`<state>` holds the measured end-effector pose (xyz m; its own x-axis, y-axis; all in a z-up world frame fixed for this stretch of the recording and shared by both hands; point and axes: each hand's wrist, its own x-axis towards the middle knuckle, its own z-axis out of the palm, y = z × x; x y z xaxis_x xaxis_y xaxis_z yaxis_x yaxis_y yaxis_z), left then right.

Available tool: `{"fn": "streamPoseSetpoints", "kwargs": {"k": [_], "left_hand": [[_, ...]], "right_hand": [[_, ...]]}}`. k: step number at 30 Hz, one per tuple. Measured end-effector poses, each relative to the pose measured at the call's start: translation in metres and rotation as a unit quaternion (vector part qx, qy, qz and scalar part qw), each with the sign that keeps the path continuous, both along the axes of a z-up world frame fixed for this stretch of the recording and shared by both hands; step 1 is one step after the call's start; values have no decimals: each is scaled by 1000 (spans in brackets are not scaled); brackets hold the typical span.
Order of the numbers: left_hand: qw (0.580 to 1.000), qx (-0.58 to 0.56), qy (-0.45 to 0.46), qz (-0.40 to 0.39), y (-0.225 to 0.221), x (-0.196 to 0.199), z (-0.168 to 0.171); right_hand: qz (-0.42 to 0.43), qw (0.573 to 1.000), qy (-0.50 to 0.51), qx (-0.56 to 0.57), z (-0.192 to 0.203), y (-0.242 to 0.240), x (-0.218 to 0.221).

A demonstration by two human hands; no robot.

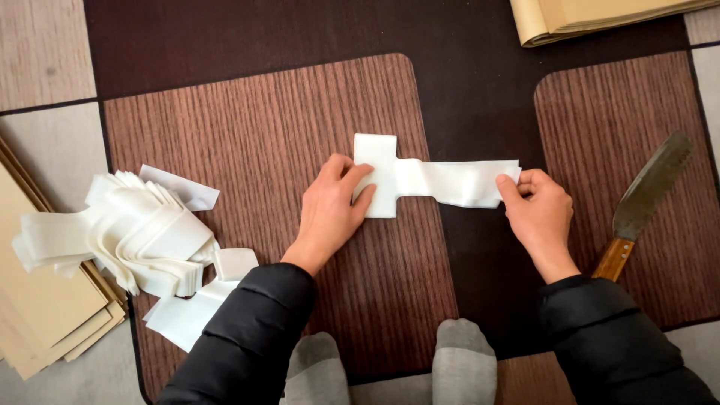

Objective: Picking up T-shaped white material pieces from a pile and stacking them neatly on a board

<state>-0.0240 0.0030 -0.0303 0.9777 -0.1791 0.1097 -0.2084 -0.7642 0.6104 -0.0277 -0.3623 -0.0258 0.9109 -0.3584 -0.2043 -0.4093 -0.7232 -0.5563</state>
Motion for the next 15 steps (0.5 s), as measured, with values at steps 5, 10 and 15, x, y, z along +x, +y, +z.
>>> {"fn": "streamPoseSetpoints", "kwargs": {"k": [5, 10, 15], "left_hand": [[1000, 1, -1, 7, -3, 4, -1], [999, -37, 13, 8, 3, 4, 5], [998, -67, 13, 5, 5, 17, 32]], "right_hand": [[-1, 1000, -7, -16, 0, -1, 3], [7, 997, -69, -47, 0, 5, -4], [215, 931, -283, -89, 38, 44, 1]]}}
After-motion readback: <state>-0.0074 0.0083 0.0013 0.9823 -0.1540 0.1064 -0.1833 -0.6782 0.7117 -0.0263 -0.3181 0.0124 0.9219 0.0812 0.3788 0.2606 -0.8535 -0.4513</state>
